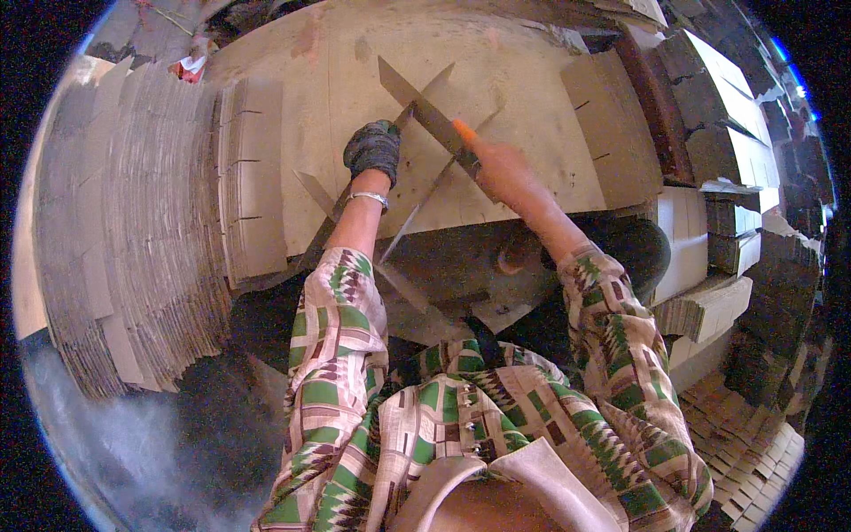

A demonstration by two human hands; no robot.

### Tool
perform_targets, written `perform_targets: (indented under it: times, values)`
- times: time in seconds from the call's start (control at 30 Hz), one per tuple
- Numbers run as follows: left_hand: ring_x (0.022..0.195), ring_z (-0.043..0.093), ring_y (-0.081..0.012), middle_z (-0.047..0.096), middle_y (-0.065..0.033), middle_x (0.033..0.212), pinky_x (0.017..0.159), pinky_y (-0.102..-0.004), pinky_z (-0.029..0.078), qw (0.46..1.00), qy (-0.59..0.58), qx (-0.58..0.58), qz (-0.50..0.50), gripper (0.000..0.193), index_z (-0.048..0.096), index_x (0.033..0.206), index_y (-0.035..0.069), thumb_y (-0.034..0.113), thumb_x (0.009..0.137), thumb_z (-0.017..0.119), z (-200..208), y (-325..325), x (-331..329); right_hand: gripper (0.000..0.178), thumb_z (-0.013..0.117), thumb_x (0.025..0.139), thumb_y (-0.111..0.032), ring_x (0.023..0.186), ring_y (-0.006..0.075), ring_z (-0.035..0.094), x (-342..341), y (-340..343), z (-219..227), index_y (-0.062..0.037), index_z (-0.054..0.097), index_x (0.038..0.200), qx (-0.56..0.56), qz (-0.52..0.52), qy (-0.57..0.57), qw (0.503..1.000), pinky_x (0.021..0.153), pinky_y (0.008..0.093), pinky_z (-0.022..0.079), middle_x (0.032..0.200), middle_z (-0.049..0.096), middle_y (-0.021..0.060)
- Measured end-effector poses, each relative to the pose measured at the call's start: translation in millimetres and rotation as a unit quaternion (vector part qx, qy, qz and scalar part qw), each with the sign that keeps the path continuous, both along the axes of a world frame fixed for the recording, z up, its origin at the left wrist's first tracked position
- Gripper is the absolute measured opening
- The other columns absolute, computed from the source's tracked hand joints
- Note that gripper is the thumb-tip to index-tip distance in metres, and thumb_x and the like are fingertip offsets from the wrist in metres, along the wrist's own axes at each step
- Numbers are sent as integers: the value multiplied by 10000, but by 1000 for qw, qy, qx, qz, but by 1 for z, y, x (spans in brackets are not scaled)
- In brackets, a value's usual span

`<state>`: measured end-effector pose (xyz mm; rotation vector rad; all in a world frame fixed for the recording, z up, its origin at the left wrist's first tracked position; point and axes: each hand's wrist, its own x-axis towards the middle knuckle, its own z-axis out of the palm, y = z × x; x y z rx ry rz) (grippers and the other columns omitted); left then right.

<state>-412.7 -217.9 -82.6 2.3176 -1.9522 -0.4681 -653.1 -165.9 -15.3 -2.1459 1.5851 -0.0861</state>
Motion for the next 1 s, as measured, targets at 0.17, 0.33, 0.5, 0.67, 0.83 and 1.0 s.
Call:
perform_targets:
  times: [0.17, 0.33, 0.5, 0.67, 0.83, 1.0]
  values:
    - [1014, 682, -385, 698, -175, 1101, 848, -500, 546, 1000, 13, 12, -7, 372, 728, 1096, 160, 407, 955, 488, 11, -1, -2, 906, 566, 830, -5, 863, 414, 683, 2, -3, -15, -373, 224, 1583, 71, -10, 51, 996, 765, 511, 532, 973, 692, 224]
    - [1107, 638, -388, 685, -194, 1180, 929, -480, 512, 986, 36, -163, -10, 513, 645, 1256, 101, 497, 941, 564, 18, 26, 5, 831, 692, 800, -89, 975, 376, 668, -63, -4, 0, -239, 338, 1537, -165, -113, 12, 980, 819, 495, 549, 1110, 664, 195]
    - [1244, 556, -379, 636, -197, 1286, 1055, -504, 412, 981, -8, -187, -50, 598, 584, 1342, 82, 512, 928, 605, 34, 74, 6, 457, 772, 799, -203, 1122, 370, 621, -192, -12, 12, -95, 591, 1204, -188, -264, 384, 864, 898, 443, 532, 1122, 653, 138]
    - [1235, 557, -378, 642, -193, 1256, 1050, -510, 410, 969, 15, -227, -100, 531, 601, 1299, 83, 448, 917, 653, 34, 115, 10, 374, 694, 828, -143, 1007, 369, 693, -255, -30, 27, -125, 584, 1185, -139, -356, 254, 889, 843, 479, 554, 1053, 707, 173]
    - [1221, 561, -384, 644, -182, 1228, 1077, -538, 386, 968, 18, -218, -122, 513, 638, 1242, 83, 439, 878, 704, 40, 156, 11, 464, 618, 810, -38, 988, 418, 690, -199, -32, 55, -144, 549, 1257, -220, -384, 32, 896, 857, 483, 547, 1046, 722, 192]
    - [1270, 535, -336, 675, -121, 1184, 1125, -554, 328, 972, -26, -156, -174, 367, 700, 1121, 111, 413, 928, 622, 14, 162, 8, 813, 631, 789, 50, 915, 426, 689, -47, 21, 30, -190, 380, 1524, -220, -102, -197, 950, 786, 458, 552, 1056, 697, 237]
